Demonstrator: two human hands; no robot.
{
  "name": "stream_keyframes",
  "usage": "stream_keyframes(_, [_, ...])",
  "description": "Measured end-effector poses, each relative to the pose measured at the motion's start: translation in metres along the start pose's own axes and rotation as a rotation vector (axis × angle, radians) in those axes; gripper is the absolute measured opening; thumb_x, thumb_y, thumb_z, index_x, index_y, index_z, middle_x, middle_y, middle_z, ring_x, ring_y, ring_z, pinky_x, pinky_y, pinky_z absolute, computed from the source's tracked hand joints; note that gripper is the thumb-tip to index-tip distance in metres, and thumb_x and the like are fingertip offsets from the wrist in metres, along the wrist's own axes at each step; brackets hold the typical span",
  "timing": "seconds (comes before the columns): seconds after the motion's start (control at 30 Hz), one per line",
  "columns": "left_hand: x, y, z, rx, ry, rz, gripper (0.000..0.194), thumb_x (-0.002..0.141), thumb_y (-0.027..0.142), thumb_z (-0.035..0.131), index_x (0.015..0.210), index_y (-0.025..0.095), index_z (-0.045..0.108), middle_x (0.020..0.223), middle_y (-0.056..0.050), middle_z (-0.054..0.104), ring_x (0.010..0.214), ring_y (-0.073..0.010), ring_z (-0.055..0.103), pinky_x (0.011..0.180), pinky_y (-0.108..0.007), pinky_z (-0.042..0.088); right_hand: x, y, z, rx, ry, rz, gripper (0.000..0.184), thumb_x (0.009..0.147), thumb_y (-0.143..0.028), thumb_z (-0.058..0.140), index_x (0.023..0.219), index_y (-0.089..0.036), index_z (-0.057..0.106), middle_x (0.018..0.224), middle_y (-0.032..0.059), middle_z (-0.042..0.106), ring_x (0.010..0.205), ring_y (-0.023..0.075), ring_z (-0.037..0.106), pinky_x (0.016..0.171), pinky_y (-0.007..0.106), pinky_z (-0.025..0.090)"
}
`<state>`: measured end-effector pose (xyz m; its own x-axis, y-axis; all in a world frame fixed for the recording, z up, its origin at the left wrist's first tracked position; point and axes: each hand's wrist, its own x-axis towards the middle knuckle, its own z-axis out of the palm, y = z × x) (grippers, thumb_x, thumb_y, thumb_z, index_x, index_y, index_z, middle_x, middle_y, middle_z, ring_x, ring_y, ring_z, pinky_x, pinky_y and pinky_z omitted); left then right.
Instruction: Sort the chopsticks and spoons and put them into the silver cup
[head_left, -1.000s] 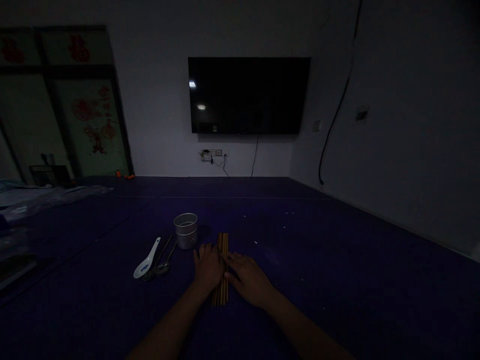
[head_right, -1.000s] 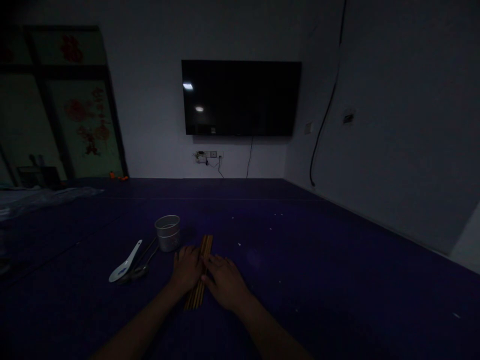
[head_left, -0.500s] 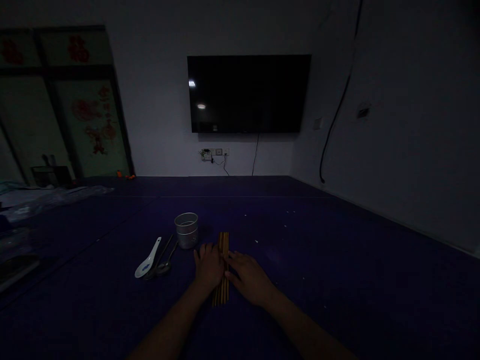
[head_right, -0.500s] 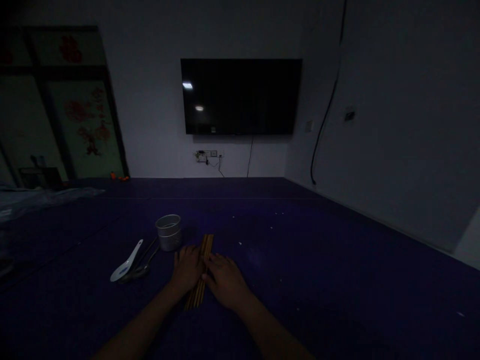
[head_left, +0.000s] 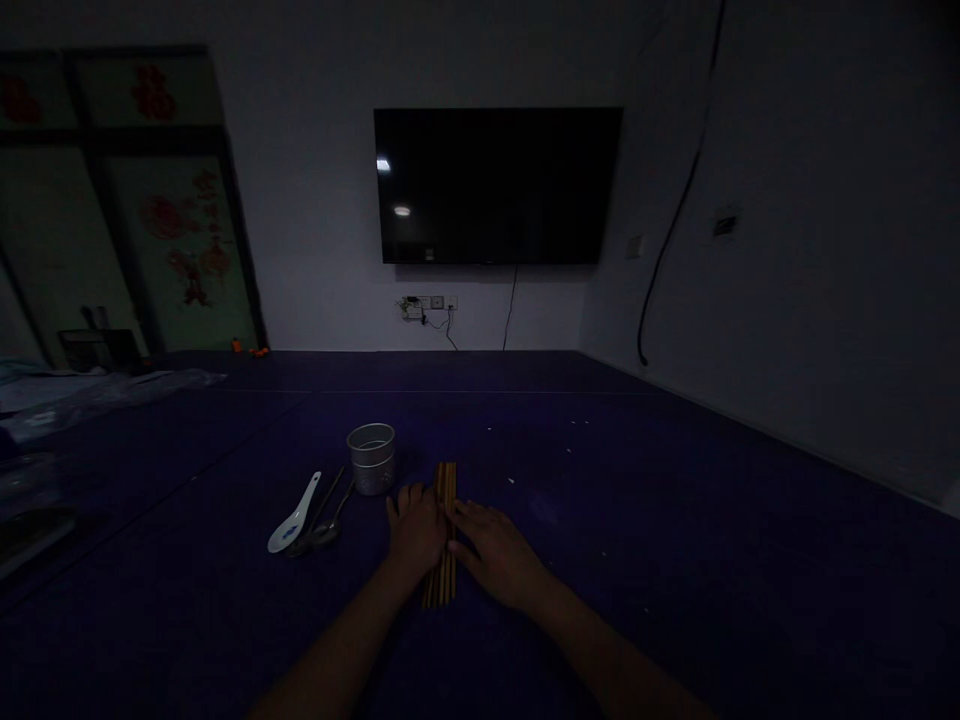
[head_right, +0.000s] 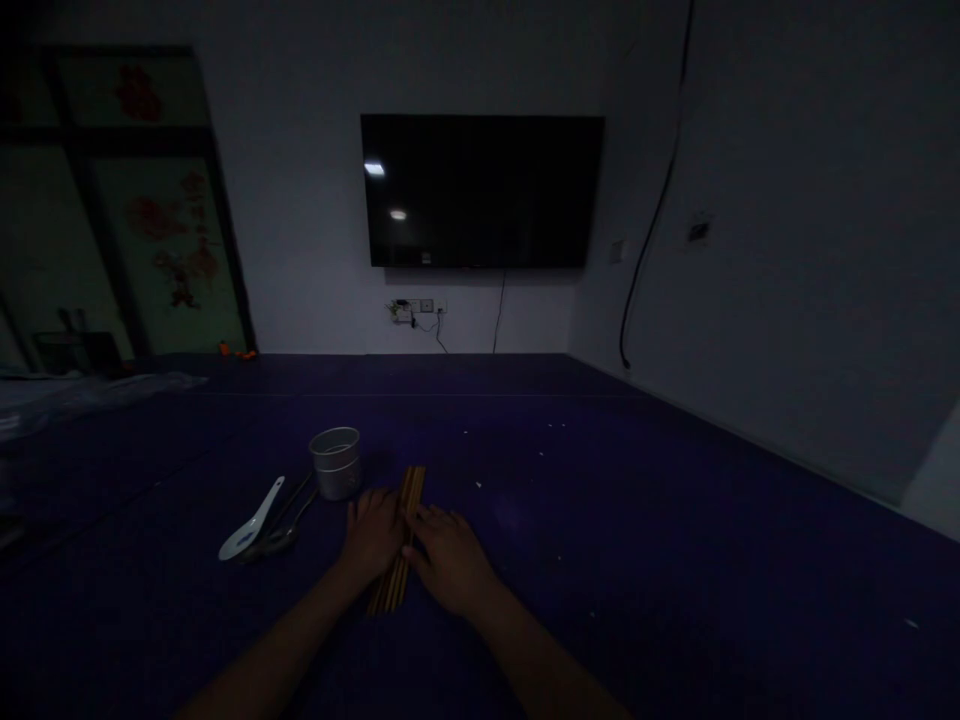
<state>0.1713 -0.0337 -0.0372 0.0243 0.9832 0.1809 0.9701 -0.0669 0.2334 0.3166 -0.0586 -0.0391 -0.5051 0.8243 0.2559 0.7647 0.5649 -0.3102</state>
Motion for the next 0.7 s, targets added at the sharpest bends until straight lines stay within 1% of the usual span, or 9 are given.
stream_keyframes(0.17, [0.001, -0.001, 0.001, -0.009, 0.007, 0.009, 0.047, 0.090, 0.029, 0.022, 0.126, 0.016, 0.051, 0.140, -0.012, 0.044, 0.132, -0.0271, 0.031, 0.108, -0.052, 0.021, 0.000, -0.001, -0.001, 0.002, 0.001, 0.006, 0.051, 0.093, -0.041, 0.035, 0.140, -0.021, 0.039, 0.142, 0.0106, 0.043, 0.131, 0.0262, 0.038, 0.106, 0.048, 0.028])
stream_keyframes(0.37, [-0.001, 0.000, -0.001, 0.010, -0.002, 0.012, 0.046, 0.091, 0.030, 0.022, 0.125, 0.017, 0.050, 0.139, -0.012, 0.044, 0.131, -0.0266, 0.031, 0.107, -0.052, 0.022, -0.001, -0.002, -0.003, -0.017, 0.011, -0.008, 0.051, 0.094, -0.041, 0.035, 0.139, -0.021, 0.040, 0.143, 0.0108, 0.042, 0.130, 0.0257, 0.039, 0.106, 0.045, 0.030])
stream_keyframes(0.47, [-0.002, 0.001, -0.004, 0.008, 0.023, 0.012, 0.045, 0.092, 0.030, 0.022, 0.124, 0.018, 0.051, 0.137, -0.012, 0.046, 0.130, -0.0263, 0.032, 0.107, -0.051, 0.022, -0.001, -0.002, -0.002, -0.022, 0.010, -0.004, 0.051, 0.094, -0.041, 0.034, 0.140, -0.020, 0.040, 0.142, 0.0107, 0.043, 0.130, 0.0259, 0.039, 0.106, 0.046, 0.030])
stream_keyframes(0.57, [-0.001, 0.001, -0.009, 0.004, 0.077, 0.006, 0.043, 0.092, 0.030, 0.024, 0.118, 0.018, 0.055, 0.128, -0.011, 0.053, 0.124, -0.0257, 0.038, 0.105, -0.048, 0.025, 0.000, 0.000, -0.001, -0.018, 0.018, -0.011, 0.051, 0.093, -0.040, 0.036, 0.140, -0.021, 0.039, 0.141, 0.0105, 0.044, 0.130, 0.0258, 0.039, 0.106, 0.046, 0.030])
stream_keyframes(0.7, [0.000, 0.000, -0.016, 0.031, 0.134, 0.002, 0.039, 0.091, 0.032, 0.028, 0.105, 0.016, 0.061, 0.111, -0.012, 0.060, 0.113, -0.0254, 0.046, 0.098, -0.040, 0.032, 0.000, 0.001, 0.000, -0.018, 0.021, -0.017, 0.050, 0.092, -0.038, 0.038, 0.138, -0.020, 0.042, 0.140, 0.0106, 0.046, 0.129, 0.0261, 0.040, 0.106, 0.045, 0.031])
